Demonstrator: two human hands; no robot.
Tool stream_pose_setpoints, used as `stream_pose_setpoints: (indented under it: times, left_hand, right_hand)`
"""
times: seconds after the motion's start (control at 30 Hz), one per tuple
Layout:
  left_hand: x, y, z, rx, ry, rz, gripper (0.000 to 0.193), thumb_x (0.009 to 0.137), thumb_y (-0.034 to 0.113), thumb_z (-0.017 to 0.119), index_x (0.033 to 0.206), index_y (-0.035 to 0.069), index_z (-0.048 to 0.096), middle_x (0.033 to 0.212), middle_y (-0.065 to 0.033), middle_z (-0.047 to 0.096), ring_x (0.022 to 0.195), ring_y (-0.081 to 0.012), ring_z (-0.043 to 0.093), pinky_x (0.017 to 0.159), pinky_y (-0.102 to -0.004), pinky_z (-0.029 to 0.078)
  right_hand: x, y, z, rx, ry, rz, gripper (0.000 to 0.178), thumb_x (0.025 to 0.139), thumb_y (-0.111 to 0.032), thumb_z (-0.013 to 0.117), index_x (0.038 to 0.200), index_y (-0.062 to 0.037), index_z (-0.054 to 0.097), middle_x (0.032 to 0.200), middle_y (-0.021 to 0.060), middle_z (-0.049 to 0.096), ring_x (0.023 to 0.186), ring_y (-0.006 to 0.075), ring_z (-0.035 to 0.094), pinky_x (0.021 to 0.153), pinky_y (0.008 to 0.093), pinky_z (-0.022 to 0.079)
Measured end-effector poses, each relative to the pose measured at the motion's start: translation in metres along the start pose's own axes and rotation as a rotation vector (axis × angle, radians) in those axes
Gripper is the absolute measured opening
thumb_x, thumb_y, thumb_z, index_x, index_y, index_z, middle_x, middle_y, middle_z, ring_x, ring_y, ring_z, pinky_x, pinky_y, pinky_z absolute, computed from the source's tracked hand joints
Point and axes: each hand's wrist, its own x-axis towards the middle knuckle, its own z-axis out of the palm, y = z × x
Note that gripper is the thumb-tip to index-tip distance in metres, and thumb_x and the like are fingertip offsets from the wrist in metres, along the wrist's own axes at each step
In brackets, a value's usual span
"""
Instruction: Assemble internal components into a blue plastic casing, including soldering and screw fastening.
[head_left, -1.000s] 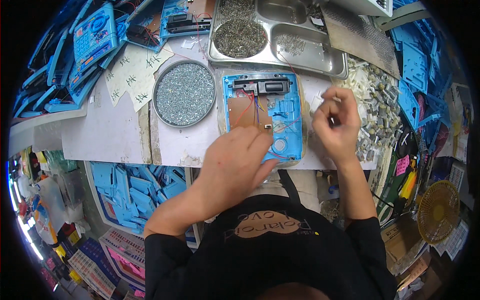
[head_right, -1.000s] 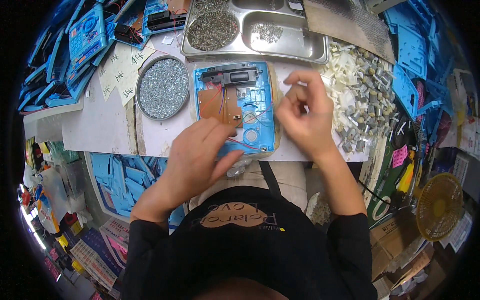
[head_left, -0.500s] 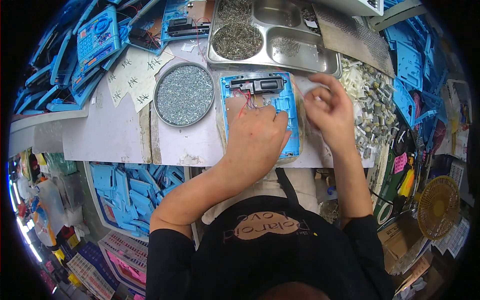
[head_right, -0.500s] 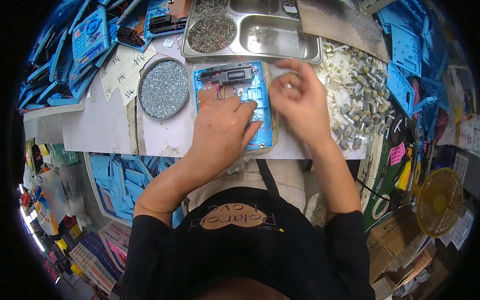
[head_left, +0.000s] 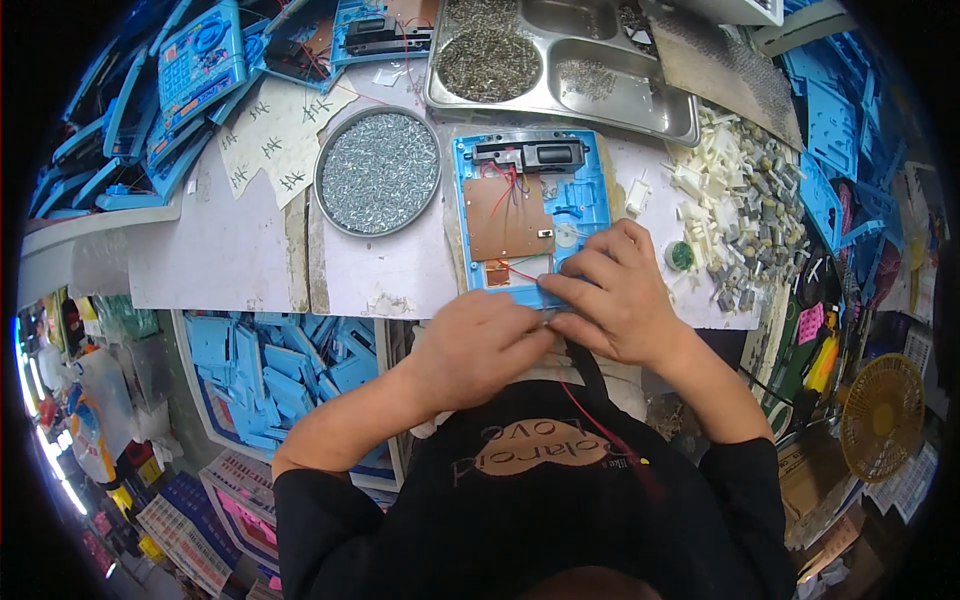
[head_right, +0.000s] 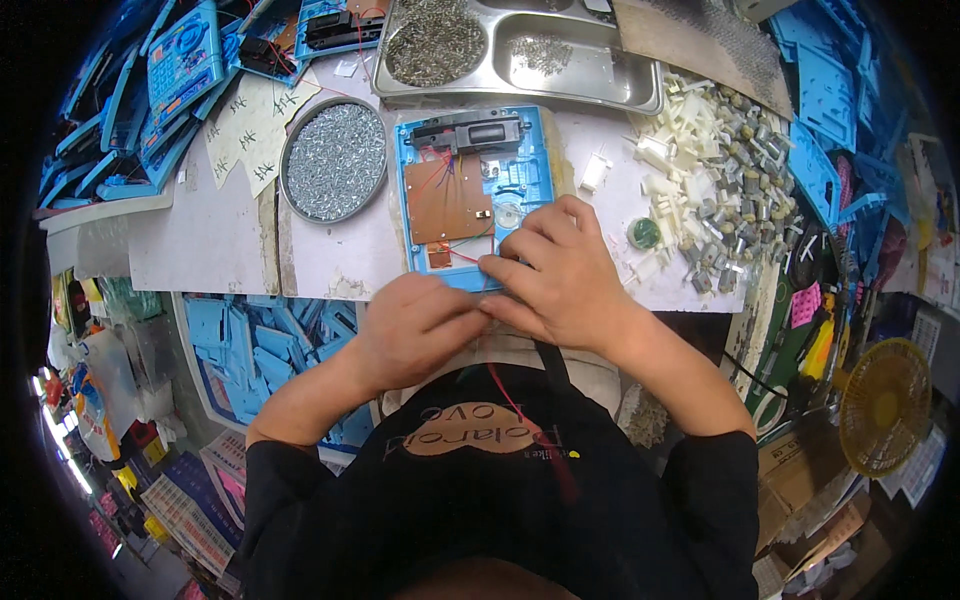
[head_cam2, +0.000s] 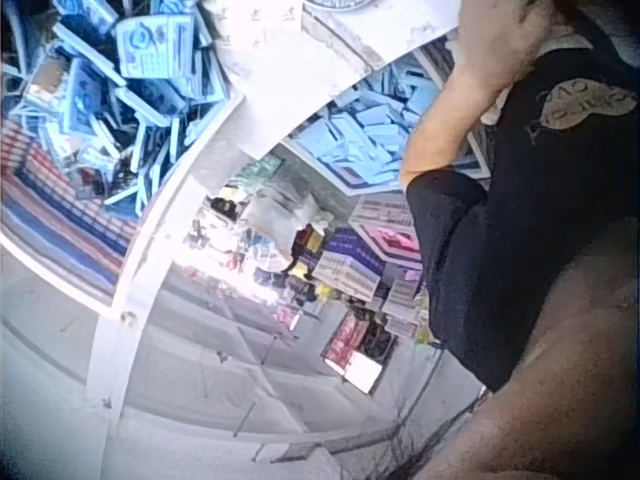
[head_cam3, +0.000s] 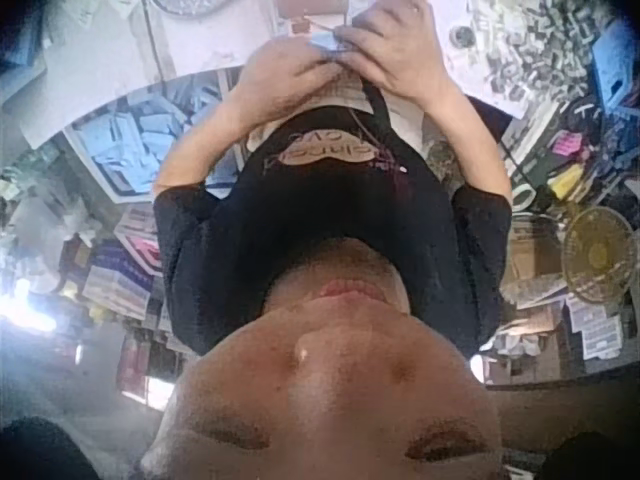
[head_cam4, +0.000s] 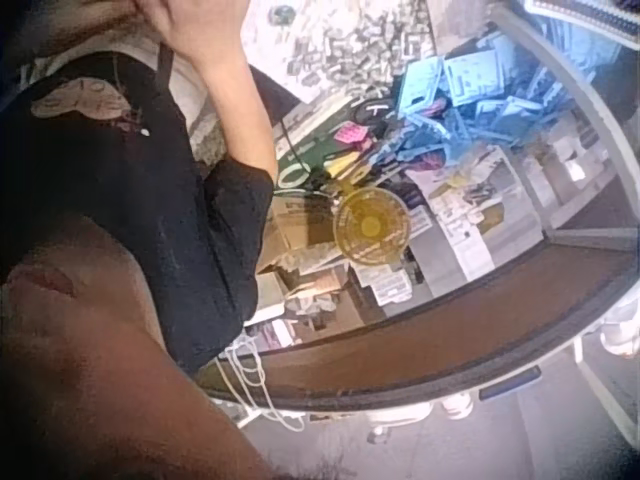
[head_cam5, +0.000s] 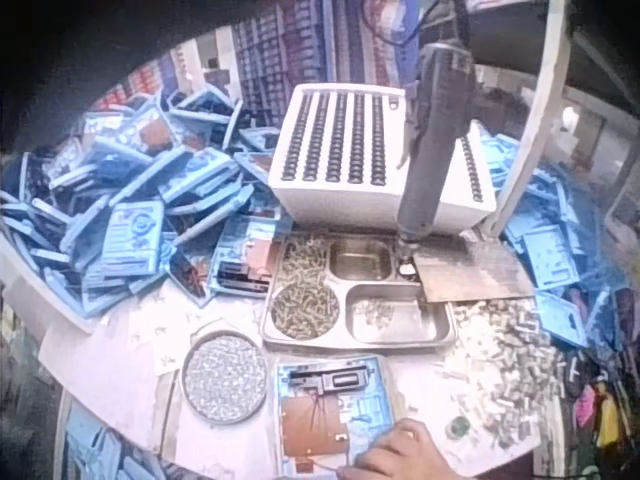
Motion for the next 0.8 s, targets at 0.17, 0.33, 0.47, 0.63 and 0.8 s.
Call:
stream_pose_setpoints:
  times: [0.17, 0.33, 0.47, 0.63, 0.8]
  left_hand:
    - [-0.032, -0.009, -0.005, 0.128, 0.269, -0.429, 0.01, 0.081, 0.007, 0.076, 0.082, 0.008, 0.065, 0.073, -0.0058, 0.056, 0.056, -0.024, 0.058, 0.05, -0.0374, 0.046]
    - [-0.052, 0.018, 0.0, 0.089, -0.055, -0.445, 0.012, 0.082, 0.013, 0.075, 0.082, 0.009, 0.064, 0.074, -0.0071, 0.055, 0.066, -0.0272, 0.063, 0.056, -0.0396, 0.05]
    - [-0.046, 0.015, -0.036, -0.118, -0.318, -0.402, 0.016, 0.081, 0.011, 0.078, 0.092, 0.007, 0.067, 0.08, -0.0093, 0.059, 0.076, -0.0303, 0.064, 0.063, -0.0417, 0.051]
    - [-0.032, -0.027, -0.03, -0.104, -0.022, -0.252, 0.028, 0.079, 0.013, 0.082, 0.103, 0.007, 0.07, 0.085, -0.0101, 0.061, 0.074, -0.0314, 0.062, 0.063, -0.0417, 0.05]
    - [-0.031, -0.042, -0.015, -0.142, -0.012, -0.163, 0.018, 0.077, 0.011, 0.084, 0.093, 0.008, 0.075, 0.077, -0.0066, 0.06, 0.066, -0.0261, 0.061, 0.056, -0.0395, 0.048]
  right_hand:
    - [0.018, -0.032, 0.027, -0.007, 0.063, 0.107, 0.04, 0.076, -0.024, 0.081, 0.113, -0.0107, 0.072, 0.102, 0.0047, 0.064, 0.099, 0.0273, 0.056, 0.093, 0.0491, 0.04]
    - [0.023, -0.043, 0.038, 0.026, 0.085, 0.097, 0.038, 0.074, -0.022, 0.083, 0.109, -0.0099, 0.071, 0.1, 0.0046, 0.064, 0.096, 0.0259, 0.057, 0.089, 0.047, 0.038]
    - [0.025, -0.044, 0.045, -0.034, 0.093, 0.132, 0.038, 0.071, -0.024, 0.085, 0.103, -0.0105, 0.069, 0.099, 0.0044, 0.064, 0.095, 0.0252, 0.057, 0.088, 0.0453, 0.036]
    - [0.024, -0.05, 0.043, -0.024, 0.039, 0.163, 0.043, 0.067, -0.028, 0.086, 0.103, -0.0118, 0.067, 0.102, 0.0043, 0.063, 0.098, 0.025, 0.057, 0.088, 0.0452, 0.038]
    - [0.026, -0.006, -0.008, 0.141, 0.043, 0.004, 0.031, 0.072, -0.024, 0.082, 0.097, -0.0122, 0.069, 0.098, 0.0053, 0.066, 0.093, 0.0261, 0.06, 0.086, 0.0448, 0.044]
